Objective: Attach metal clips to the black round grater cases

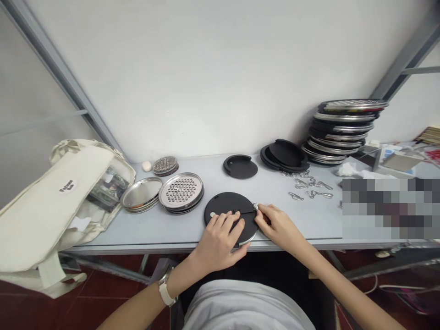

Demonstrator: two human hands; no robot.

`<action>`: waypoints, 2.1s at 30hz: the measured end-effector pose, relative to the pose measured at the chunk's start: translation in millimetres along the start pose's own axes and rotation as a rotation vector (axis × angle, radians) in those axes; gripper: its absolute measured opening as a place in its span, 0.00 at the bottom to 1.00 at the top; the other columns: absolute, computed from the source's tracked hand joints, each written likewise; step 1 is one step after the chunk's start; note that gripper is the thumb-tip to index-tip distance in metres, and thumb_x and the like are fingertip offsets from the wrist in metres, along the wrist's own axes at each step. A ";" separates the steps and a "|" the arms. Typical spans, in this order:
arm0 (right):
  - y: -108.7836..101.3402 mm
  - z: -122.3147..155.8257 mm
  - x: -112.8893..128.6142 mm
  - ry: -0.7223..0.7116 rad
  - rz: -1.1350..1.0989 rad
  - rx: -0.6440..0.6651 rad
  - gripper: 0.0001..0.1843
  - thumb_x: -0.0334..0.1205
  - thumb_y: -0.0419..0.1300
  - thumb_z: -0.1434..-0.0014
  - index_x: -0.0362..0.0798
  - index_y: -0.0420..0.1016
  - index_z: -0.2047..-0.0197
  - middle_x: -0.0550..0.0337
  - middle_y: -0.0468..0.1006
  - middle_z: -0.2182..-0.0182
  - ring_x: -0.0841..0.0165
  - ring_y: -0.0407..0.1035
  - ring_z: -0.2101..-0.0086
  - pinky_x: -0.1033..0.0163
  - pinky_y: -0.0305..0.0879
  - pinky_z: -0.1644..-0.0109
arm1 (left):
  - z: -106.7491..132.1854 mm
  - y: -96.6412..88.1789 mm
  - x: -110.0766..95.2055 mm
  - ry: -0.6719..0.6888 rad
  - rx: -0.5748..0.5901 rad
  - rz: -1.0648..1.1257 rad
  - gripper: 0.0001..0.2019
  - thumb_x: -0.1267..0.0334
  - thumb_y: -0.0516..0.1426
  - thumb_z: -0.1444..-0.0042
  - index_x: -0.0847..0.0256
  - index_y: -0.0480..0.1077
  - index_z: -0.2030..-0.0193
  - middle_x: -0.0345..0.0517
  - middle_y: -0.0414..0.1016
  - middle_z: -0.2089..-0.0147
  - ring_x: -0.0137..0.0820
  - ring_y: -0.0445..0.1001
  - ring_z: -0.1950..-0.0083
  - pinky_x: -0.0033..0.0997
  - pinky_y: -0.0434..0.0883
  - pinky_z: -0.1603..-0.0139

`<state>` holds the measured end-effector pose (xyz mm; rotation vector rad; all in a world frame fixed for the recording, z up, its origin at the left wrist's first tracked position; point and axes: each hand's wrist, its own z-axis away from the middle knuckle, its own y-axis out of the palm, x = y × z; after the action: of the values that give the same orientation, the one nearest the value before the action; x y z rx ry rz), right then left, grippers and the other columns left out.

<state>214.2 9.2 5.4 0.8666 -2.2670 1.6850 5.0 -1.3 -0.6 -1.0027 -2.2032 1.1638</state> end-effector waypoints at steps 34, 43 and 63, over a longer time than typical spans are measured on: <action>-0.3 0.7 2.4 -0.039 0.014 -0.035 0.12 0.36 0.46 0.35 0.52 0.55 0.72 0.64 0.64 0.81 0.66 0.63 0.76 0.63 0.56 0.71 | -1.1 -1.2 1.3 0.005 0.011 -0.008 0.22 0.54 0.53 0.38 0.65 0.66 0.42 0.54 0.70 0.43 0.44 0.68 0.45 0.46 0.63 0.47; -0.1 0.6 1.7 -0.053 0.036 -0.038 0.13 0.36 0.46 0.37 0.53 0.52 0.74 0.64 0.63 0.81 0.65 0.63 0.76 0.63 0.56 0.72 | -1.1 -1.8 0.8 0.007 0.019 -0.004 0.22 0.53 0.54 0.39 0.64 0.67 0.43 0.55 0.71 0.44 0.43 0.68 0.44 0.46 0.64 0.46; -0.4 0.2 1.1 -0.063 -0.017 -0.039 0.18 0.39 0.44 0.32 0.52 0.58 0.75 0.61 0.68 0.81 0.64 0.65 0.76 0.62 0.59 0.69 | -1.7 -2.6 1.6 0.018 0.020 0.015 0.21 0.53 0.53 0.38 0.64 0.66 0.43 0.55 0.70 0.43 0.44 0.68 0.45 0.47 0.64 0.46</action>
<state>213.6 8.6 6.2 0.9410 -2.3178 1.6233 4.1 -0.1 2.5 -1.0188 -2.1696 1.1770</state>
